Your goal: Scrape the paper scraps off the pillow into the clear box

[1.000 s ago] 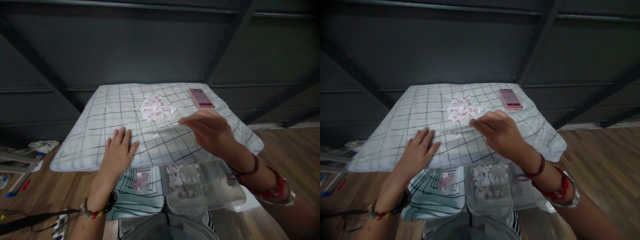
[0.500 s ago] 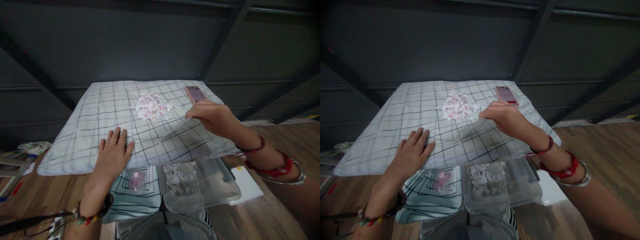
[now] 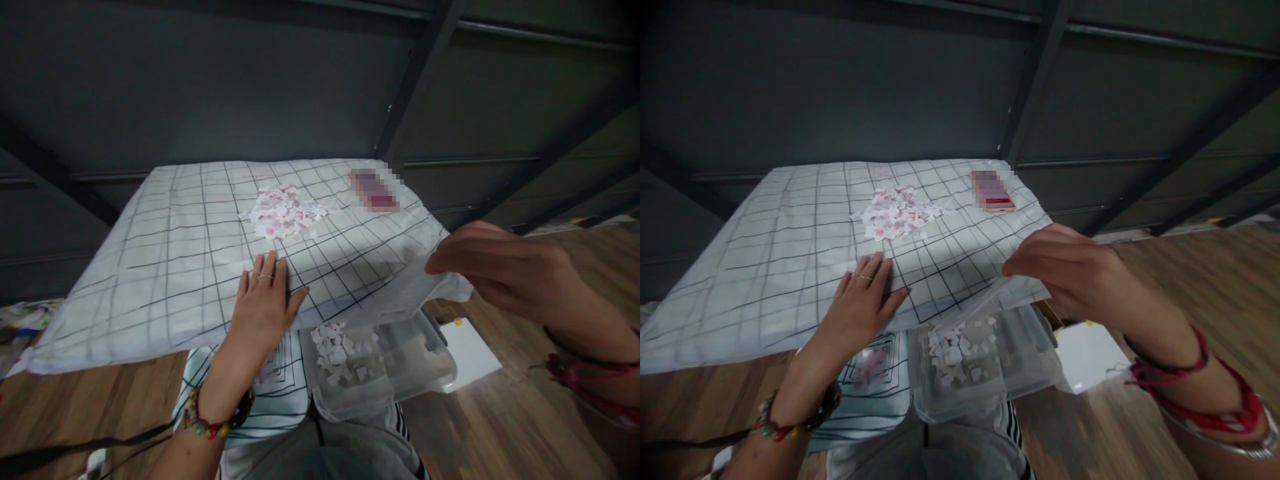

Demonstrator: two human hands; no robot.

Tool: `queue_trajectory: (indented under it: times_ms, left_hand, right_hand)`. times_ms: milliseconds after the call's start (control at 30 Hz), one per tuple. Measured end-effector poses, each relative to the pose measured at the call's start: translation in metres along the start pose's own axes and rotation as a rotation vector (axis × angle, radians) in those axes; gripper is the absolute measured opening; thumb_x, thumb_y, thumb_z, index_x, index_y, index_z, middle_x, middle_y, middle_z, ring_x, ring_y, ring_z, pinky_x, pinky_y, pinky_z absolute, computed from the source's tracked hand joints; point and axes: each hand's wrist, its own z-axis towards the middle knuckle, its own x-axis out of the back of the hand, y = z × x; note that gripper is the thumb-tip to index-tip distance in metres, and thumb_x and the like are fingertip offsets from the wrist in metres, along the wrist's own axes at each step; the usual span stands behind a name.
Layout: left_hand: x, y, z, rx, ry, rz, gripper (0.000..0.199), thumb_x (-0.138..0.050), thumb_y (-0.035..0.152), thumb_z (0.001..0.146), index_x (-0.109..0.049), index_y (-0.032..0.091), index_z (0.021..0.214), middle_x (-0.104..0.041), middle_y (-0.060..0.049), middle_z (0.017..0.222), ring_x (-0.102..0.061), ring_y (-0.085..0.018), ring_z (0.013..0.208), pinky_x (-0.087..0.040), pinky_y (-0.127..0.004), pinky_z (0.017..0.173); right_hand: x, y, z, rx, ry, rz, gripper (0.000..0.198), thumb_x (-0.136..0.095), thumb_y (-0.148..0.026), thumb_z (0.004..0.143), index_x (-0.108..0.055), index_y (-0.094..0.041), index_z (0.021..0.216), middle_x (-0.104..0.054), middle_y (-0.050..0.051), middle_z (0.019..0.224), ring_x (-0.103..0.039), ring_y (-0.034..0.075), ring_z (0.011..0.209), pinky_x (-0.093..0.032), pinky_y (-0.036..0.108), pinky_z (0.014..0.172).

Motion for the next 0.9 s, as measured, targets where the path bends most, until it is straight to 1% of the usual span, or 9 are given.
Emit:
queue_trajectory:
  times_ms: [67, 133, 233, 267, 367, 467, 600, 767, 900]
  left_hand:
    - [0.0, 0.001, 0.001, 0.001, 0.005, 0.008, 0.063, -0.038, 0.047, 0.092, -0.036, 0.005, 0.139, -0.025, -0.02, 0.151, -0.019, -0.035, 0.14, -0.025, -0.055, 0.11]
    - [0.001, 0.0, 0.003, 0.008, 0.008, 0.026, 0.065, -0.037, 0.049, 0.092, -0.035, 0.005, 0.139, -0.026, -0.02, 0.151, -0.019, -0.034, 0.14, -0.025, -0.054, 0.11]
    - [0.002, -0.001, 0.009, 0.036, 0.001, 0.062, 0.066, -0.035, 0.051, 0.092, -0.035, 0.006, 0.14, -0.027, -0.019, 0.151, -0.021, -0.034, 0.14, -0.026, -0.052, 0.11]
    - [0.002, -0.002, 0.01, 0.046, 0.001, 0.072, 0.066, -0.035, 0.051, 0.092, -0.035, 0.006, 0.14, -0.027, -0.019, 0.151, -0.021, -0.034, 0.14, -0.026, -0.052, 0.11]
    - [0.0, -0.006, 0.014, 0.067, 0.023, 0.082, 0.067, -0.033, 0.053, 0.092, -0.034, 0.006, 0.14, -0.027, -0.018, 0.151, -0.021, -0.035, 0.139, -0.027, -0.051, 0.11]
    - [-0.002, -0.011, 0.012, 0.08, 0.036, 0.08, 0.068, -0.033, 0.053, 0.092, -0.035, 0.005, 0.14, -0.028, -0.018, 0.151, -0.022, -0.036, 0.139, -0.027, -0.052, 0.11]
    - [-0.002, -0.018, 0.006, 0.105, 0.026, 0.071, 0.069, -0.033, 0.055, 0.091, -0.035, 0.006, 0.14, -0.028, -0.019, 0.151, -0.02, -0.036, 0.139, -0.024, -0.051, 0.111]
    - [-0.001, -0.018, 0.004, 0.114, 0.022, 0.068, 0.068, -0.033, 0.053, 0.092, -0.034, 0.006, 0.141, -0.027, -0.018, 0.151, -0.019, -0.036, 0.14, -0.023, -0.051, 0.111]
    - [-0.003, -0.017, 0.004, 0.121, 0.022, 0.076, 0.066, -0.032, 0.052, 0.092, -0.034, 0.007, 0.141, -0.026, -0.017, 0.152, -0.018, -0.034, 0.14, -0.021, -0.05, 0.112]
  right_hand:
    - [0.001, 0.003, 0.001, -0.047, 0.025, -0.059, 0.023, -0.042, -0.01, 0.089, -0.059, -0.022, 0.099, -0.066, 0.003, 0.084, -0.062, 0.014, 0.081, -0.049, 0.03, 0.072]
    - [-0.004, 0.008, 0.003, -0.142, 0.053, -0.15, 0.022, -0.044, -0.012, 0.088, -0.059, -0.024, 0.098, -0.066, 0.002, 0.082, -0.062, 0.016, 0.078, -0.047, 0.031, 0.069]
    - [-0.022, 0.019, 0.013, -0.302, 0.087, -0.314, 0.024, -0.043, -0.012, 0.086, -0.06, -0.024, 0.097, -0.067, 0.002, 0.081, -0.061, 0.019, 0.078, -0.043, 0.032, 0.066]
    - [-0.029, 0.023, 0.017, -0.324, 0.1, -0.364, 0.027, -0.042, -0.01, 0.085, -0.061, -0.024, 0.097, -0.068, 0.002, 0.082, -0.061, 0.019, 0.079, -0.042, 0.033, 0.066]
    - [-0.052, 0.034, 0.028, -0.35, 0.098, -0.487, 0.032, -0.04, -0.006, 0.081, -0.063, -0.022, 0.097, -0.068, 0.003, 0.081, -0.06, 0.02, 0.078, -0.039, 0.034, 0.067]
    - [-0.066, 0.041, 0.034, -0.339, 0.078, -0.524, 0.033, -0.039, -0.004, 0.08, -0.063, -0.02, 0.096, -0.068, 0.004, 0.078, -0.059, 0.021, 0.078, -0.038, 0.033, 0.067]
    - [-0.066, 0.043, 0.03, -0.282, 0.081, -0.463, 0.031, -0.04, -0.004, 0.08, -0.063, -0.019, 0.093, -0.068, 0.004, 0.078, -0.059, 0.02, 0.076, -0.038, 0.032, 0.066]
    - [-0.062, 0.04, 0.026, -0.273, 0.169, -0.394, 0.026, -0.042, -0.008, 0.084, -0.062, -0.019, 0.095, -0.069, 0.004, 0.081, -0.06, 0.019, 0.077, -0.038, 0.031, 0.067]
    - [-0.067, 0.037, 0.028, -0.247, 0.145, -0.394, 0.025, -0.041, -0.008, 0.084, -0.062, -0.019, 0.092, -0.068, 0.003, 0.076, -0.061, 0.019, 0.074, -0.04, 0.031, 0.066]
